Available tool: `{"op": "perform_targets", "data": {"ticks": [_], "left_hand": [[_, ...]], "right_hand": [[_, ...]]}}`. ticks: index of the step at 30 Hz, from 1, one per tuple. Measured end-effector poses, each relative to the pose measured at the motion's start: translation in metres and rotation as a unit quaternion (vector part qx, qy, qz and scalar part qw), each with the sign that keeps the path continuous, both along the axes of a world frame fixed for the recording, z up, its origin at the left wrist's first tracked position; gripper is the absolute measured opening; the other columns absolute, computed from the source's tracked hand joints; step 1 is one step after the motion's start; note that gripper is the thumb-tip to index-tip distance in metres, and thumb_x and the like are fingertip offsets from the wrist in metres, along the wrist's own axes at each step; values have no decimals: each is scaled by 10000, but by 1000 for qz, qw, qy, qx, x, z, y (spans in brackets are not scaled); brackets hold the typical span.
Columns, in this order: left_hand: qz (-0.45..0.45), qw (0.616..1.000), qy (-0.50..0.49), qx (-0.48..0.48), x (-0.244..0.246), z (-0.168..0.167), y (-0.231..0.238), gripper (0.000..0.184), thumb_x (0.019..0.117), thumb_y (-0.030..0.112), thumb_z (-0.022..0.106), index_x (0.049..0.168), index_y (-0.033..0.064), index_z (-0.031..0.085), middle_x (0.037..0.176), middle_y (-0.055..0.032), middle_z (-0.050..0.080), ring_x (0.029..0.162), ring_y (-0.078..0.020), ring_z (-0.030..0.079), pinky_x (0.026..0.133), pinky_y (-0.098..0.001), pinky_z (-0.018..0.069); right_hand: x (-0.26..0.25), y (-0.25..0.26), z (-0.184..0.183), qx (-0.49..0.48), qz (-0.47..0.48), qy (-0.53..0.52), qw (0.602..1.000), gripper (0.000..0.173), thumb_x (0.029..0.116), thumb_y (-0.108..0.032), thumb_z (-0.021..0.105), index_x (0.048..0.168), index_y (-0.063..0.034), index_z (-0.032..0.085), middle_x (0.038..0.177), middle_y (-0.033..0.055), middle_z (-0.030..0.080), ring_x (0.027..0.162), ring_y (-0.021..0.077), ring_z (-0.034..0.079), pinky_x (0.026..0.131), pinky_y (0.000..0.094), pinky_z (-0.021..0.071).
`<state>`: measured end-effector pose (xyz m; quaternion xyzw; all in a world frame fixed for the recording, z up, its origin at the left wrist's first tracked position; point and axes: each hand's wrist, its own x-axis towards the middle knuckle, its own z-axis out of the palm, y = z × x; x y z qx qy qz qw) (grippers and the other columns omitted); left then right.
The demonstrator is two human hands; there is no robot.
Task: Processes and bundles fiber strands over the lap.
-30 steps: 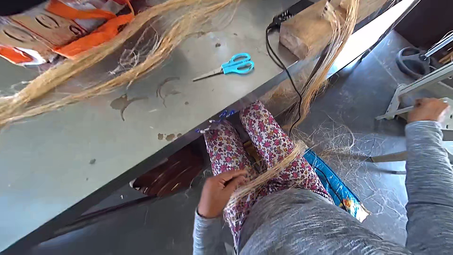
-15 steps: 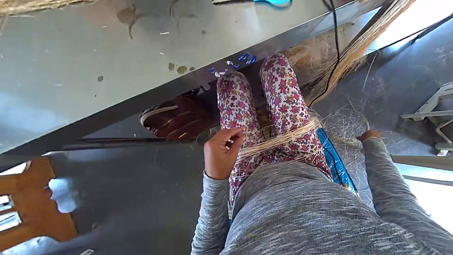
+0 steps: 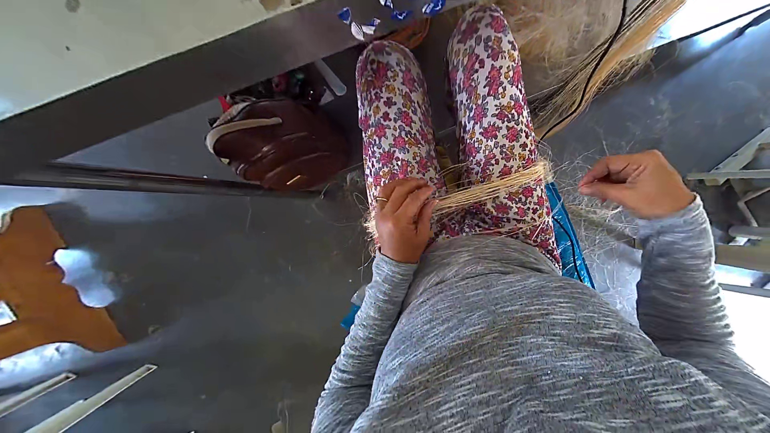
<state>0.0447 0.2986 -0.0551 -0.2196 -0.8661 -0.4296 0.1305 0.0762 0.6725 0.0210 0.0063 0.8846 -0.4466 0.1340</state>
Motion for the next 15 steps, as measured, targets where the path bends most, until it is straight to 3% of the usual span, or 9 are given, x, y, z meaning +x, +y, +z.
{"op": "perform_targets", "data": {"ticks": [2, 4, 9, 13, 15], "left_hand": [[-3, 1000, 9, 10, -3, -11, 2, 176, 974, 100, 640, 1037, 10, 778, 1130, -186, 734, 1156, -340, 644, 1042, -432, 469], [-6, 1000, 14, 9, -4, -16, 3, 178, 974, 99, 636, 1040, 17, 780, 1136, -180, 734, 1158, -338, 643, 1039, -432, 472], [-1, 1000, 21, -3, -6, -21, 3, 178, 980, 111, 637, 1032, 16, 778, 1130, -162, 740, 1150, -325, 649, 1027, -429, 475], [6, 1000, 26, -6, -6, -23, 3, 183, 985, 109, 628, 1028, 14, 780, 1125, -157, 744, 1148, -318, 653, 1025, -423, 476], [7, 1000, 24, -5, -6, -23, 3, 175, 977, 105, 638, 1022, 15, 781, 1120, -155, 745, 1145, -316, 654, 1026, -418, 475]], "right_hand": [[4, -23, 0, -69, 70, 59, 993, 108, 867, -91, 716, 908, 4, 744, 862, 36, 703, 680, 15, 615, 624, 187, 543], [8, -46, -2, -55, 124, 89, 987, 87, 856, -90, 732, 888, -16, 766, 864, 48, 703, 703, 47, 639, 638, 208, 564], [18, -81, -16, 62, 192, 101, 974, 182, 844, -141, 736, 1005, -80, 794, 778, 47, 661, 615, 172, 607, 557, 398, 531], [17, -92, -15, 125, 205, 53, 969, 304, 842, -116, 784, 1143, -77, 770, 831, 104, 720, 637, 268, 650, 577, 513, 529], [16, -94, -17, 138, 217, 49, 965, 223, 879, -136, 757, 1094, -83, 784, 862, 116, 742, 697, 301, 699, 604, 552, 547]]}}
